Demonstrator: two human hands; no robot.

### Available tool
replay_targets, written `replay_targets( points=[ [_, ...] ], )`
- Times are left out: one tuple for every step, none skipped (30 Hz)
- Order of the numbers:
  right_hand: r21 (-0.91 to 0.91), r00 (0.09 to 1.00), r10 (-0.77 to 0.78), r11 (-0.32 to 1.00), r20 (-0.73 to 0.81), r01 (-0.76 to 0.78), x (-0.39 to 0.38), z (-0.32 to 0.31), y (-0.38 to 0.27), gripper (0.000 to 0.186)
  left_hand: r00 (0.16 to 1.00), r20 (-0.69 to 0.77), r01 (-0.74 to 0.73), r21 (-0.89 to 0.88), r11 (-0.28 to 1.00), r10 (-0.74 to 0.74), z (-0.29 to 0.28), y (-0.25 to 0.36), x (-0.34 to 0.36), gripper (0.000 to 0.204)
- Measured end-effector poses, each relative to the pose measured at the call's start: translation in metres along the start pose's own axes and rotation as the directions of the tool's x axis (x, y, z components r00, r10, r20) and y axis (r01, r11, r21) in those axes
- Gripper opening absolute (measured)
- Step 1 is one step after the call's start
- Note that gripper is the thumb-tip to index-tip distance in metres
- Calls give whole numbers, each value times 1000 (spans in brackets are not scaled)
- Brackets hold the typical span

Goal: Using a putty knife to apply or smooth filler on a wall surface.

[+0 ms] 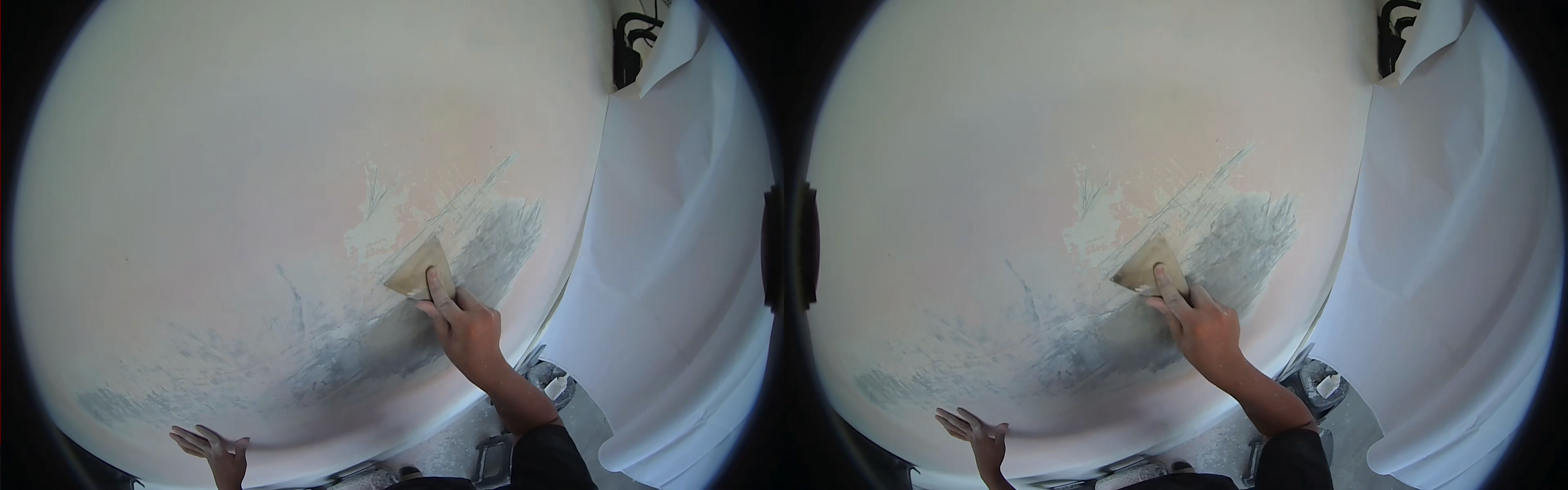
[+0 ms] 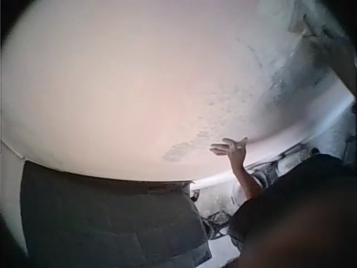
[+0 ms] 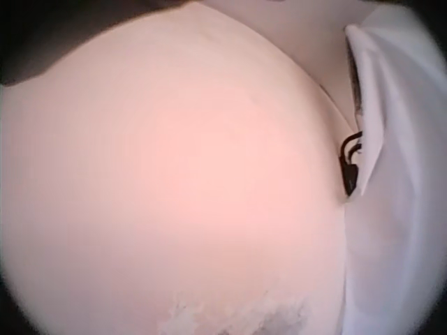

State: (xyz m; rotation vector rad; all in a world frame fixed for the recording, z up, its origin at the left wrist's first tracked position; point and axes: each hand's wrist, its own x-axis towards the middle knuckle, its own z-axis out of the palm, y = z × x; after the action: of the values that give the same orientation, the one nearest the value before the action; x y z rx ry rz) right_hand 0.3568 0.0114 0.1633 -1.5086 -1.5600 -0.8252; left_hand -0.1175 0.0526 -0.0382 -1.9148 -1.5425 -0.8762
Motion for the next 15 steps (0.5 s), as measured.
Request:
replay_targets(
  points=[
    [45, 999, -30, 998, -42, 32, 8, 5, 1, 48, 1000, -3, 0, 4, 1000, 1, -2, -2, -2, 105],
    [49, 999, -26, 998, -42, 28, 4, 5, 0, 48, 1000, -5, -1, 8, 1000, 1, -2, -3, -1, 105],
    [34, 1000, 26, 999, 0, -26, -5, 1, -3, 49, 1000, -8, -1, 11, 1000, 1, 0, -2, -1, 105],
    [16, 996, 74, 997, 42, -75, -7, -3, -5, 50, 1000, -12, 2, 14, 1000, -2, 1, 2, -2, 105],
    [18, 996, 72, 997, 43, -73, -4, -7, -8, 50, 1000, -16, 6, 15, 1000, -6, 1, 1, -1, 105],
    [31, 991, 121, 992, 61, -123, 2, -13, -14, 50, 1000, -21, 10, 15, 1000, -9, 0, -1, 0, 105],
    [39, 981, 174, 983, 81, -178, 5, -18, -17, 50, 1000, -22, 8, 12, 1000, -7, 0, -1, 1, 105],
    [35, 981, 178, 983, 82, -181, 8, -20, -18, 50, 1000, -24, 6, 8, 1000, -6, 0, -1, 1, 105],
    [36, 979, 192, 980, 68, -195, 11, -21, -19, 49, 1000, -26, 4, 3, 1000, -4, -1, 0, 1, 105],
    [44, 977, 206, 977, 52, -208, 13, -18, -23, 48, 1000, -31, 2, 6, 1000, -2, 0, -1, 0, 105],
    [46, 977, 209, 976, 51, -211, 10, -19, -25, 48, 999, -35, 1, 8, 1000, 0, 1, 0, -1, 105],
    [19, 970, 224, 974, 99, -227, 4, -21, -25, 47, 999, -40, -1, 10, 1000, 1, 0, -1, -1, 105],
    [-18, 960, 240, 971, 147, -240, -1, -26, -23, 46, 999, -43, -3, 2, 1000, 3, -1, -1, -1, 105],
    [-26, 959, 244, 970, 146, -243, 4, -28, -22, 46, 999, -45, -5, -5, 1000, 5, -2, -1, 0, 105],
    [-8, 966, 230, 973, 118, -230, 13, -29, -20, 46, 999, -47, -7, -13, 1000, 6, 0, 1, 1, 105]
  ],
)
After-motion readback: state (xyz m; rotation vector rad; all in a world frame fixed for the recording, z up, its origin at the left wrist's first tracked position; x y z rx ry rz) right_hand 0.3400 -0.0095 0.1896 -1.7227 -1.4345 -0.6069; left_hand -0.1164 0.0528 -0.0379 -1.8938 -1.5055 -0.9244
